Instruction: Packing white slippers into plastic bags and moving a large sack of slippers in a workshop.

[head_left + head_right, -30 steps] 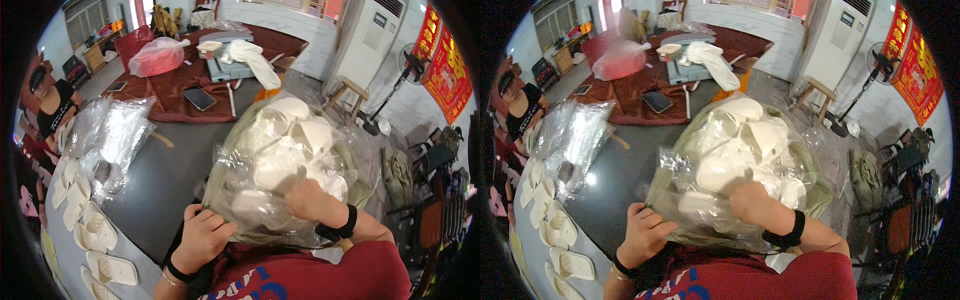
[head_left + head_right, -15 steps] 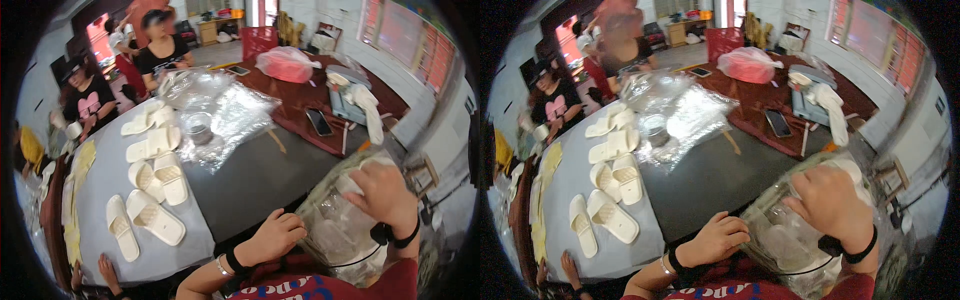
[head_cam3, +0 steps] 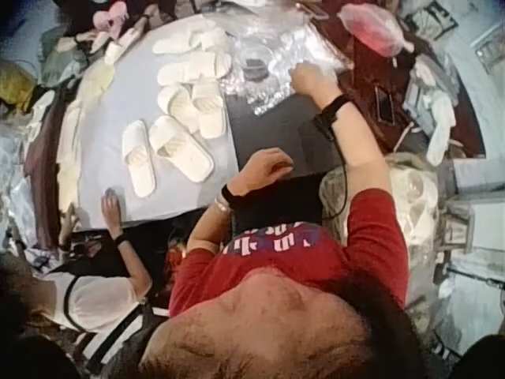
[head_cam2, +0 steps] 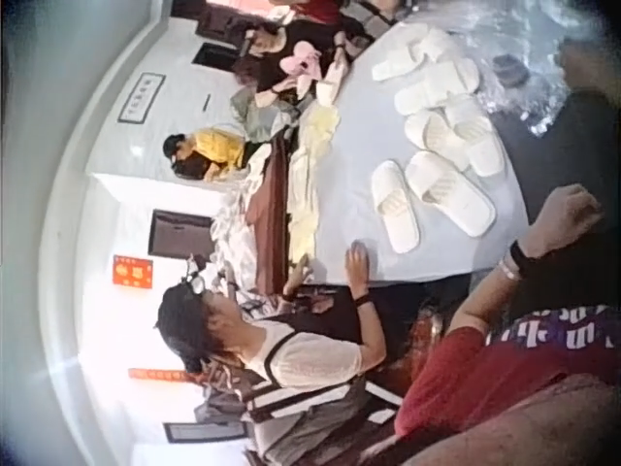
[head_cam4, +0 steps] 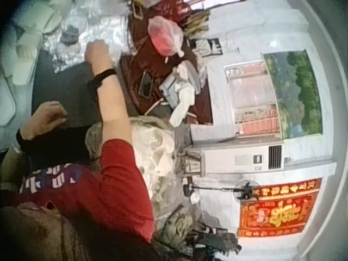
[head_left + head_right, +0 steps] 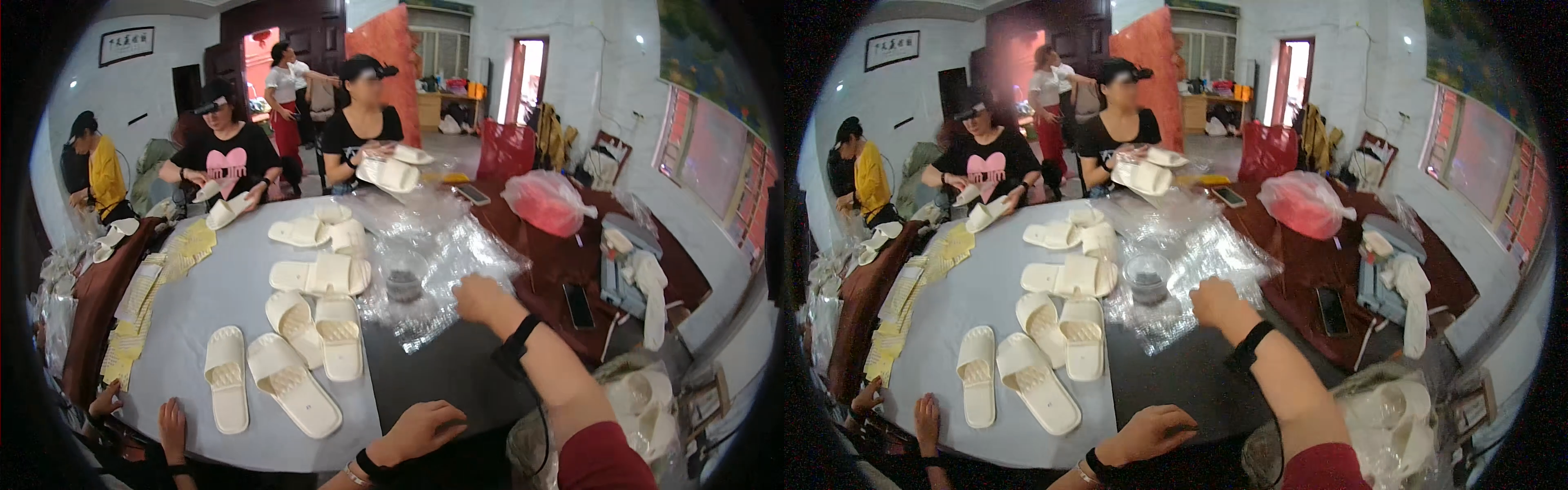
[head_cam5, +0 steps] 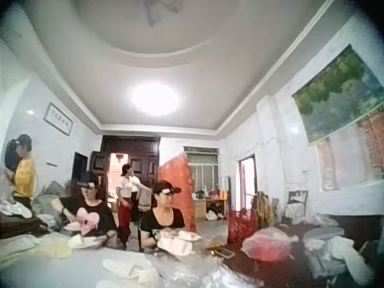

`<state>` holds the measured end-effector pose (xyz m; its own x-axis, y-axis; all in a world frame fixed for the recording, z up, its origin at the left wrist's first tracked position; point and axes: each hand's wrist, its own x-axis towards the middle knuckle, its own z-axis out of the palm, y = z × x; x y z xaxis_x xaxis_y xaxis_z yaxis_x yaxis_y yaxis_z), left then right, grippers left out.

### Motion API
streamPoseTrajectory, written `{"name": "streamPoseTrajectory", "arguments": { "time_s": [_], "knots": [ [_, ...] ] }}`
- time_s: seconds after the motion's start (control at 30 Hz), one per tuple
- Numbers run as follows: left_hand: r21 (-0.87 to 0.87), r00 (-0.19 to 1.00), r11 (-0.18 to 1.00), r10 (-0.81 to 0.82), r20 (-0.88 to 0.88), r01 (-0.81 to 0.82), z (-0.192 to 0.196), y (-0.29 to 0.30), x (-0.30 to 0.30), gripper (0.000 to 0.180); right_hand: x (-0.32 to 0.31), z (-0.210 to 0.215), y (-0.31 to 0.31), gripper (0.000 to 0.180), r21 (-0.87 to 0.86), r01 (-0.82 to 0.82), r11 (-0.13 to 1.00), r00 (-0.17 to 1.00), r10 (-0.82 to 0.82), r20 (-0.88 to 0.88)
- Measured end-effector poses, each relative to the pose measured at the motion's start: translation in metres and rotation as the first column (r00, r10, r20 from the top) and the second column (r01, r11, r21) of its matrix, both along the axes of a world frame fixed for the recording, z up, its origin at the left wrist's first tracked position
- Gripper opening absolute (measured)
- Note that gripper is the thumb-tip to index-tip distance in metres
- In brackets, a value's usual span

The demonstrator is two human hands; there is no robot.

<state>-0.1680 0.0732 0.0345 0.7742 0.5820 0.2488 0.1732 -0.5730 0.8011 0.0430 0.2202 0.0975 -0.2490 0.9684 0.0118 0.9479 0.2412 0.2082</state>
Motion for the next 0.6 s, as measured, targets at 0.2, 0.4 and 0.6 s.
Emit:
{"name": "streamPoseTrajectory", "arguments": {
  "time_s": [0.2, 0.4, 0.6],
  "knots": [
    [-0.541, 0.916, 0.837, 0.275, 0.294, -0.078, -0.030, 0.066, -0.018, 0.017, -0.042, -0.033, 0.056, 0.053, 0.137, -0.164, 0.977, 0.980, 0.177, -0.089],
    [-0.762, 0.829, 0.647, 0.422, 0.368, 0.009, -0.055, 0.087, -0.024, 0.021, -0.069, -0.043, 0.094, 0.092, 0.029, -0.012, 1.000, 0.971, 0.019, -0.237],
    [-0.826, 0.819, 0.560, 0.503, 0.277, -0.065, -0.064, 0.096, -0.015, 0.018, -0.076, -0.058, 0.118, 0.084, -0.066, 0.143, 0.987, 0.911, -0.158, -0.381]
  ]
}}
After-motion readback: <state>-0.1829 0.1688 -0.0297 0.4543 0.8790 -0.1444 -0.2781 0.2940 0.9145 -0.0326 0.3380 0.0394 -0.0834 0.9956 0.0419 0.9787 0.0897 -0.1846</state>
